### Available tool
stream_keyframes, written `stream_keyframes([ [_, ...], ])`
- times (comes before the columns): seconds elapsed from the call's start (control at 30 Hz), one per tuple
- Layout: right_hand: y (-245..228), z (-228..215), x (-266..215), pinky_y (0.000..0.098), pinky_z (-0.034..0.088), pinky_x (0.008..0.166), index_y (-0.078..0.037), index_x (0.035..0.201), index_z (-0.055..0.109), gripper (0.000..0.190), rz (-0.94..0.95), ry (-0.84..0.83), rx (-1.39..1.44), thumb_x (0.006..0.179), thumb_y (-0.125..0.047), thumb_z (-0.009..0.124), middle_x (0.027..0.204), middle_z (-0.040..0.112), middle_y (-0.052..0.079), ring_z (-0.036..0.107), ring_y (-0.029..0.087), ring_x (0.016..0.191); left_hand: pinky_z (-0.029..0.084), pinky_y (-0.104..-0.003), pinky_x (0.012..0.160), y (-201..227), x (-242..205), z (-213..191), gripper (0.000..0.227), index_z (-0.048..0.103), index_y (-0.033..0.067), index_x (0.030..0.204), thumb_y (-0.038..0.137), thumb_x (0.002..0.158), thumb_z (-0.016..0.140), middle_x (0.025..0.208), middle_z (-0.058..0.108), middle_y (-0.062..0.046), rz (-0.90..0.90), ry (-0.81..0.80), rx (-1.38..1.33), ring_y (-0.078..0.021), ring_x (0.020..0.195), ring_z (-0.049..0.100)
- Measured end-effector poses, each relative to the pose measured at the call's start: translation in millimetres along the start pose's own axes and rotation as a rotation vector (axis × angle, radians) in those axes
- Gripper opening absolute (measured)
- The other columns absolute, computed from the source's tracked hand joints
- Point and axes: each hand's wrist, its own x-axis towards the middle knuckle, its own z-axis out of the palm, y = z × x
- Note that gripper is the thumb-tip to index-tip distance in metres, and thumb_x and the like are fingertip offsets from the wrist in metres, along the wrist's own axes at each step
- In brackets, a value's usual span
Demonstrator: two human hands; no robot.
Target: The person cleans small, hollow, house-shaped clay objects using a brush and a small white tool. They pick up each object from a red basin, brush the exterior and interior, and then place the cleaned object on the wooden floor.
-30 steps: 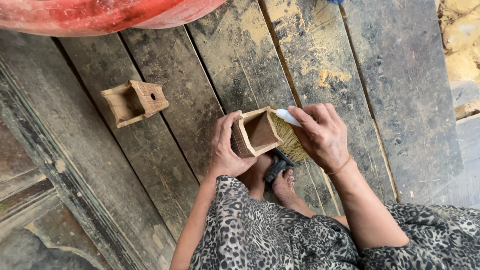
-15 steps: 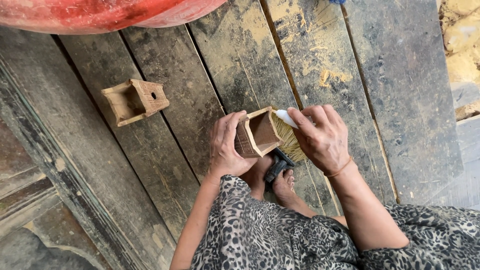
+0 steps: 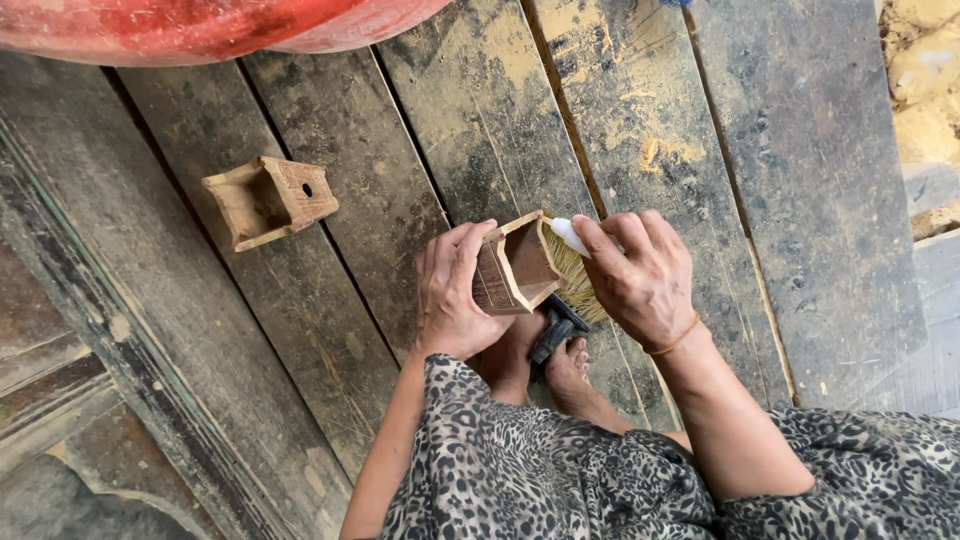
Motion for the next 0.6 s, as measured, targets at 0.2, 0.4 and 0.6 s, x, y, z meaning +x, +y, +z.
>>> stream_keyframes([
  [0.2,2.4,4.2,-4.9,0.0408,0.055,0.071,-0.012,0.115,0.076,0.031,0.019,0.009,0.015,0.084,-0.006,0.078,0.090,0.057,0.008,0.056,0.028,0.075,0.046,-0.050,0.098,6.0,4.5,-5.0,0.096,0.057,0.0171,0.140,0.023,0.051,0.092,0.124,0.062,-0.008,-0.001,-0.017,0.005,-0.0332,0.114,0.062],
  [0.4,27.6,14.1,-18.4,0.0336,0.049,0.075,-0.015,0.108,0.081,0.022,0.140,0.004,-0.058,0.087,-0.015,0.086,0.090,0.062,0.002,0.058,0.021,0.082,0.042,-0.052,0.107,-24.8,-12.3,4.4,0.105,0.046,0.0074,0.145,0.018,0.051,0.093,0.134,0.058,-0.018,-0.194,-0.008,-0.456,-0.0367,0.123,0.058],
  [0.6,111.8,11.7,-55.1,0.0337,0.051,0.082,-0.004,0.119,0.053,0.015,0.758,0.343,0.329,0.114,0.000,0.067,0.113,0.057,0.014,0.056,0.024,0.097,0.056,-0.044,0.106,-16.5,13.2,-12.5,0.088,0.048,0.0068,0.141,0.015,0.064,0.089,0.134,0.059,-0.013,-0.221,-0.064,-0.886,-0.0283,0.123,0.058],
])
